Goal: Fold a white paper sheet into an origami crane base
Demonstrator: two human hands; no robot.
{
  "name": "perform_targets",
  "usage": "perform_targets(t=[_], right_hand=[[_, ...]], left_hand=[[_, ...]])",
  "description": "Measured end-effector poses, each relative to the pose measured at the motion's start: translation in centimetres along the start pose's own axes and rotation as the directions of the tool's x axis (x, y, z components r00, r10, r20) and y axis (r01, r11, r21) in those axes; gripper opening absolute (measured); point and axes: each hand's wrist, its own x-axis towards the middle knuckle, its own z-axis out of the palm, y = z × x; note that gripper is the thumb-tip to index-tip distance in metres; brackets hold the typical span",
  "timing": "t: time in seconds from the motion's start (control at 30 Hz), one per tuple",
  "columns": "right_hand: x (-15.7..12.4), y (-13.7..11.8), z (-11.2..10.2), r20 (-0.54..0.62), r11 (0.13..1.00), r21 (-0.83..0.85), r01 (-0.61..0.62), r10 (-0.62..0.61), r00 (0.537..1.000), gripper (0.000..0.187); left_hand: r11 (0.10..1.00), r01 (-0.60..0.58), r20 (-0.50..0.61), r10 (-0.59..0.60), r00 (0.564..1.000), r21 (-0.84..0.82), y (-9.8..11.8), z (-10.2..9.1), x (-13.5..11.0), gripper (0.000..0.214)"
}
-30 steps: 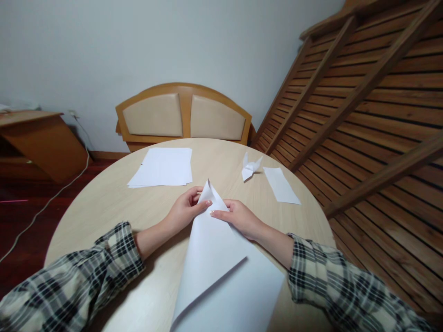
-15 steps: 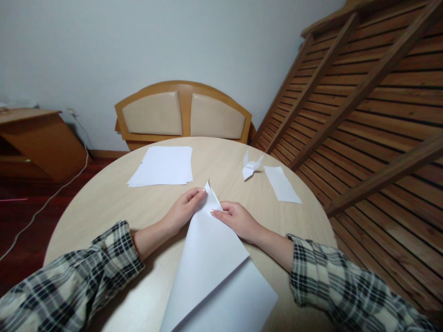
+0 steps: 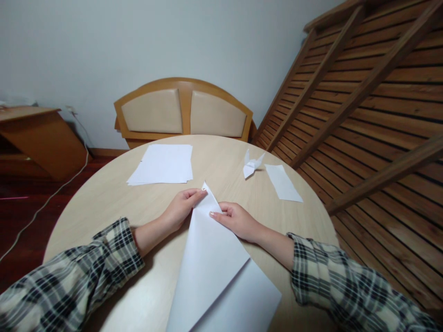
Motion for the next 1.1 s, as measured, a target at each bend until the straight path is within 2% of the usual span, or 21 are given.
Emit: perform_targets(t=[0.27,0.57,0.9,1.1], right_hand=[[-0.10,-0.21,0.07,0.020,1.000,-0.006,-0.001,0.001,1.000,0.045],[-0.13,-0.18,0.05,0.014,1.000,-0.019,0.003,-0.003,1.000,0.044],[0.00,0.10,0.20,-0.045,0.999,-0.032,-0.001,-0.001,0.999,0.047],[-0.38,0.25,0.00,-0.033,0.997,0.019,-0.074,0.074,0.997,0.046]], left_hand=[[0.998,-0.038,-0.058,0.041,0.998,0.053,0.03,0.22,-0.33,0.035],[0.959,-0.159,-0.090,0.184,0.979,0.236,0.33,0.19,-0.45,0.032],[0.944,-0.173,-0.093,0.207,0.974,0.282,0.54,0.25,-0.59,0.034],[0.946,-0.167,-0.079,0.195,0.978,0.277,-0.02,0.29,-0.41,0.034]])
